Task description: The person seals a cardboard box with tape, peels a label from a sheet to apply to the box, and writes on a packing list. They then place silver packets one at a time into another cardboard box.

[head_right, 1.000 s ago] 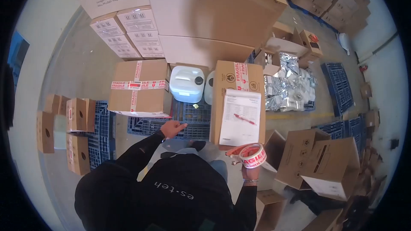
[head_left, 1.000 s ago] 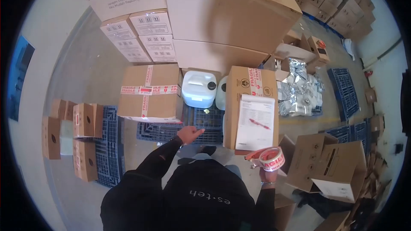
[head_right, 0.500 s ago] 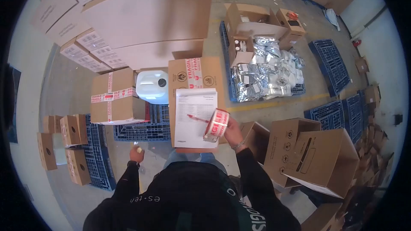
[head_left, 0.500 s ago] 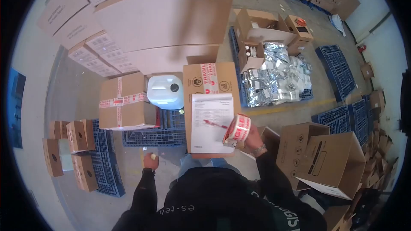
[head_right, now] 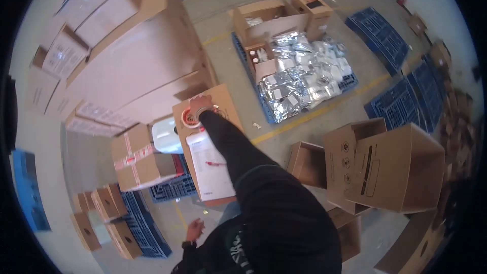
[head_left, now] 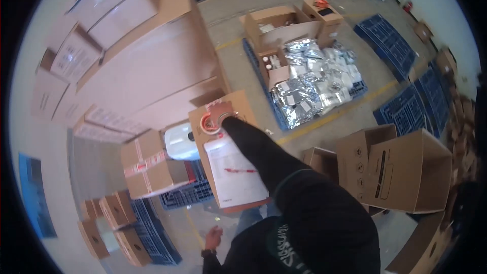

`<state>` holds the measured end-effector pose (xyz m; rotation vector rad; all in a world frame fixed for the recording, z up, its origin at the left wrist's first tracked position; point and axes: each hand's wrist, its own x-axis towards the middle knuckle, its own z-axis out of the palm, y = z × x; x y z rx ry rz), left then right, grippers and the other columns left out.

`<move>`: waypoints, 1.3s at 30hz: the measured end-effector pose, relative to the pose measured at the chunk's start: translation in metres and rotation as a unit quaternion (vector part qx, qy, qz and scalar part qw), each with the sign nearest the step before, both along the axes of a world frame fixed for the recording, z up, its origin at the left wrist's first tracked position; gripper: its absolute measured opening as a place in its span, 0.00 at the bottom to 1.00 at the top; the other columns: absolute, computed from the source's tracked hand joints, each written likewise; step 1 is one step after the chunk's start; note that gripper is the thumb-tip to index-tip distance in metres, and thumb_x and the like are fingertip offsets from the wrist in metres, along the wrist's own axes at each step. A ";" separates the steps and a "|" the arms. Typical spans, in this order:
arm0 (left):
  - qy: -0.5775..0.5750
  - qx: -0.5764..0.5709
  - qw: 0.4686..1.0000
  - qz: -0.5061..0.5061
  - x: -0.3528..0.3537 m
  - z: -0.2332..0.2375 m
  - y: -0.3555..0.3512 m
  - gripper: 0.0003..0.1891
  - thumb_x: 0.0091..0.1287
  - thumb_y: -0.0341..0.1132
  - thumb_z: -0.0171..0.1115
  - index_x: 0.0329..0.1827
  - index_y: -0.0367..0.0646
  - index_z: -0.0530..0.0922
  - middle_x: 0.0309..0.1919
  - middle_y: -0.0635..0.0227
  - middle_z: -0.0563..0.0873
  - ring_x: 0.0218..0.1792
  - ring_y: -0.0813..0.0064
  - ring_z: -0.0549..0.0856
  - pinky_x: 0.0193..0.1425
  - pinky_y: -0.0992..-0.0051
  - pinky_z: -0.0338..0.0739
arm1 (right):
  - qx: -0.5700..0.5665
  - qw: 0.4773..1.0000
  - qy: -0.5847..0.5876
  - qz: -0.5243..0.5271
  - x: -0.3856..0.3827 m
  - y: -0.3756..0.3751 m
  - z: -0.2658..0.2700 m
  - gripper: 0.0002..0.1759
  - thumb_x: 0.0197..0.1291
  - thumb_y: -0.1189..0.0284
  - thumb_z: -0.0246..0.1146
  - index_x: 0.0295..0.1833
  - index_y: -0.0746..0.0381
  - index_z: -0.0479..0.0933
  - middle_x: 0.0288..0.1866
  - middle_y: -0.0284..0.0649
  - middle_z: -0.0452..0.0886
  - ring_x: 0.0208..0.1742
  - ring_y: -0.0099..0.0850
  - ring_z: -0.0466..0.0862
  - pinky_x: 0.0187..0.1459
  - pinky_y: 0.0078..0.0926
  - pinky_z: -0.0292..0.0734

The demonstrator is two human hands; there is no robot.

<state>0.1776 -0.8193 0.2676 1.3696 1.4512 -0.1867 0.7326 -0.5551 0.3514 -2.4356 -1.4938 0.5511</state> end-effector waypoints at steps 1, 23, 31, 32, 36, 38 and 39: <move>-0.002 -0.004 1.000 0.005 -0.001 0.000 -0.007 0.27 0.72 0.44 0.67 0.68 0.35 0.77 0.43 0.61 0.92 0.44 0.75 0.89 0.53 0.73 0.81 | -0.007 1.000 0.002 -0.023 -0.003 0.002 -0.003 0.24 0.63 0.58 0.65 0.64 0.50 0.80 0.65 0.41 0.83 0.68 0.48 0.79 0.70 0.65 0.65; -0.141 -0.007 0.984 -0.105 0.132 0.007 0.186 0.28 0.73 0.43 0.66 0.71 0.37 0.73 0.57 0.59 0.86 0.47 0.69 0.88 0.44 0.71 0.82 | 0.001 0.999 -0.042 0.034 -0.128 -0.265 -0.040 0.12 0.67 0.66 0.58 0.50 0.58 0.82 0.51 0.42 0.82 0.59 0.40 0.80 0.58 0.46 0.74; -0.131 0.032 0.961 -0.242 0.133 -0.002 0.211 0.27 0.72 0.45 0.68 0.66 0.33 0.77 0.51 0.56 0.88 0.49 0.67 0.87 0.55 0.69 0.81 | 0.005 0.997 0.001 -0.077 -0.151 -0.275 -0.023 0.11 0.68 0.68 0.56 0.47 0.61 0.80 0.39 0.43 0.86 0.45 0.46 0.88 0.47 0.46 0.80; -0.132 0.037 0.960 -0.245 0.129 -0.005 0.212 0.28 0.72 0.45 0.68 0.66 0.33 0.77 0.52 0.54 0.88 0.50 0.65 0.88 0.57 0.68 0.81 | 0.014 0.991 0.031 -0.127 -0.154 -0.282 -0.018 0.11 0.67 0.67 0.57 0.47 0.62 0.79 0.38 0.45 0.86 0.43 0.49 0.88 0.45 0.49 0.80; -0.226 0.274 0.836 -0.419 0.179 0.093 0.207 0.26 0.70 0.41 0.69 0.66 0.35 0.78 0.51 0.56 0.88 0.49 0.63 0.87 0.55 0.66 0.82 | 0.152 0.949 0.102 -0.257 -0.171 -0.315 0.016 0.14 0.67 0.63 0.58 0.48 0.62 0.77 0.35 0.50 0.87 0.37 0.56 0.87 0.42 0.54 0.81; -0.288 0.287 0.779 -0.477 0.242 0.225 0.170 0.25 0.68 0.40 0.70 0.64 0.35 0.79 0.54 0.51 0.87 0.53 0.51 0.86 0.61 0.61 0.80 | 0.227 0.927 0.113 -0.275 -0.175 -0.336 0.018 0.14 0.64 0.63 0.62 0.48 0.61 0.76 0.35 0.50 0.87 0.37 0.56 0.87 0.42 0.53 0.81; -0.406 0.318 0.696 -0.499 0.267 0.271 0.151 0.23 0.68 0.39 0.69 0.62 0.37 0.79 0.54 0.51 0.86 0.55 0.48 0.85 0.62 0.58 0.79 | 0.243 0.922 0.120 -0.275 -0.177 -0.344 0.017 0.16 0.61 0.63 0.67 0.47 0.61 0.76 0.34 0.48 0.87 0.37 0.56 0.87 0.42 0.53 0.80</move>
